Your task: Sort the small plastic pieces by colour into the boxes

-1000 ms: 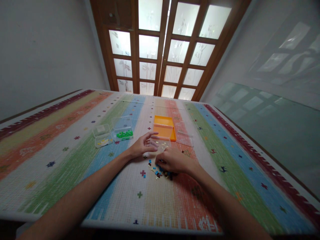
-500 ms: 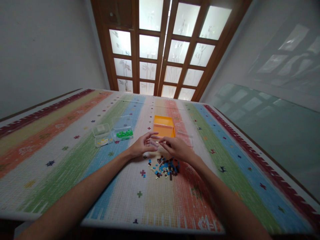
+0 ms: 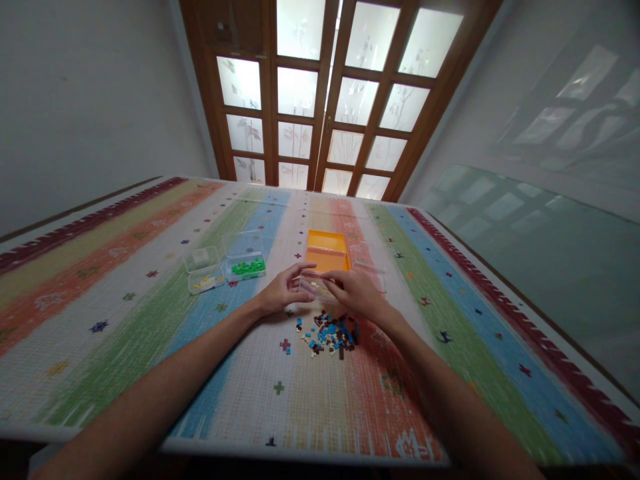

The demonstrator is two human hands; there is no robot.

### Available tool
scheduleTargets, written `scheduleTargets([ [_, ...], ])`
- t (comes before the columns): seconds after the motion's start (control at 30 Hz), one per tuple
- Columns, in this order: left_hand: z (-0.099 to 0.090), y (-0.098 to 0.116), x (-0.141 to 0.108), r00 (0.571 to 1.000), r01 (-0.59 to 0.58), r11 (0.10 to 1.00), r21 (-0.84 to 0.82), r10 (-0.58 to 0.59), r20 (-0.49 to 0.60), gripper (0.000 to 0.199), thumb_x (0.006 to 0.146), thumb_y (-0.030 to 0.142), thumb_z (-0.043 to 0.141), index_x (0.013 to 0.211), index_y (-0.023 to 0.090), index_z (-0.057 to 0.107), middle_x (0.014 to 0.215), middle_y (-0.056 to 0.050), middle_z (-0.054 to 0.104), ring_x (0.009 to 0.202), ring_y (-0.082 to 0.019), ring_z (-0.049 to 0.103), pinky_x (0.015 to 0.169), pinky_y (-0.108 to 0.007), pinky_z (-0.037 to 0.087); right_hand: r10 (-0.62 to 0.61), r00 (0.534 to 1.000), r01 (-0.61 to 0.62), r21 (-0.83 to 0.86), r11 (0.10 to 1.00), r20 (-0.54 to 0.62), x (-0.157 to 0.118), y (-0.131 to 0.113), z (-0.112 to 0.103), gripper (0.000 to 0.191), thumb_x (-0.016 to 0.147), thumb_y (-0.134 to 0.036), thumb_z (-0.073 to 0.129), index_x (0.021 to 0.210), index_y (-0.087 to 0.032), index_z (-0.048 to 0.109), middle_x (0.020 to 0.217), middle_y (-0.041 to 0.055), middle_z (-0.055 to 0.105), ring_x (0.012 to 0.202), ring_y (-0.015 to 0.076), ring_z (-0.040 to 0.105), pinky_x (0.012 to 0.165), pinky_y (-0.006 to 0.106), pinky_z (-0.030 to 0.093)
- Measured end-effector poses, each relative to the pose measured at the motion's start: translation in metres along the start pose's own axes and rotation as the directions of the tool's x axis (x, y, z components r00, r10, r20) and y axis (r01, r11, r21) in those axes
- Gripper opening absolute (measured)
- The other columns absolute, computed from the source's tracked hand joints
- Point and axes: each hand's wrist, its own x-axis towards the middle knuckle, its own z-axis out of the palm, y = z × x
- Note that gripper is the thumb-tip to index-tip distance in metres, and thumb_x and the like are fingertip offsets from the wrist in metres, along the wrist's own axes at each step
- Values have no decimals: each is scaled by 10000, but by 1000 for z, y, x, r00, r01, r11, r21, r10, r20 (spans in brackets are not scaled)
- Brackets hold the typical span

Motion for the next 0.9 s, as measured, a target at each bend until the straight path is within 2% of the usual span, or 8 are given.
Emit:
scheduleTargets([
  [0.1,1,1,0,1000,4,1000,-14,-4,9,681,698,145,821,1303,220,518,1263,-120,600,906,-157,656,899,-393,502,-16,999,17,60,998,-28,-5,-5,-5,274,926,-253,547,1062,-185,775,645,24,692,523,106,515,564,236,288],
  [0.2,2,2,0,1000,12,1000,-20,-12,5,686,696,141,819,1305,216,512,1248,-114,607,914,-159,659,909,-397,499,-40,999,41,24,999,-11,-9,-14,-8,253,907,-248,563,1033,-201,778,610,9,663,520,106,509,563,238,273],
  [0.43,2,1,0,1000,9,1000,-6,-9,-4,695,682,143,823,1302,207,516,1236,-112,603,890,-147,651,900,-386,506,12,993,11,-190,982,121,-6,-22,-7,342,956,-247,452,1116,-224,753,856,76,764,696,171,648,609,258,326],
  [0.67,1,1,0,1000,9,1000,1,-9,2,681,685,155,824,1291,211,518,1239,-112,612,876,-142,651,886,-376,511,87,990,-62,-212,975,108,-3,-15,-1,367,945,-247,444,1178,-235,728,965,84,777,776,197,690,623,260,370],
  [0.8,2,2,0,1000,0,1000,-5,0,6,682,683,164,827,1292,210,524,1234,-116,613,879,-148,647,890,-391,512,93,994,-81,-189,979,54,-4,-11,-2,347,927,-244,478,1161,-216,733,883,80,770,723,187,661,619,259,367],
  [0.9,3,4,0,1000,13,1000,-3,-13,-1,684,691,170,822,1301,209,514,1249,-120,604,896,-152,648,902,-396,501,25,1000,-24,-68,997,5,-8,-15,-7,292,894,-222,515,1062,-197,752,733,37,726,601,143,586,592,248,338],
])
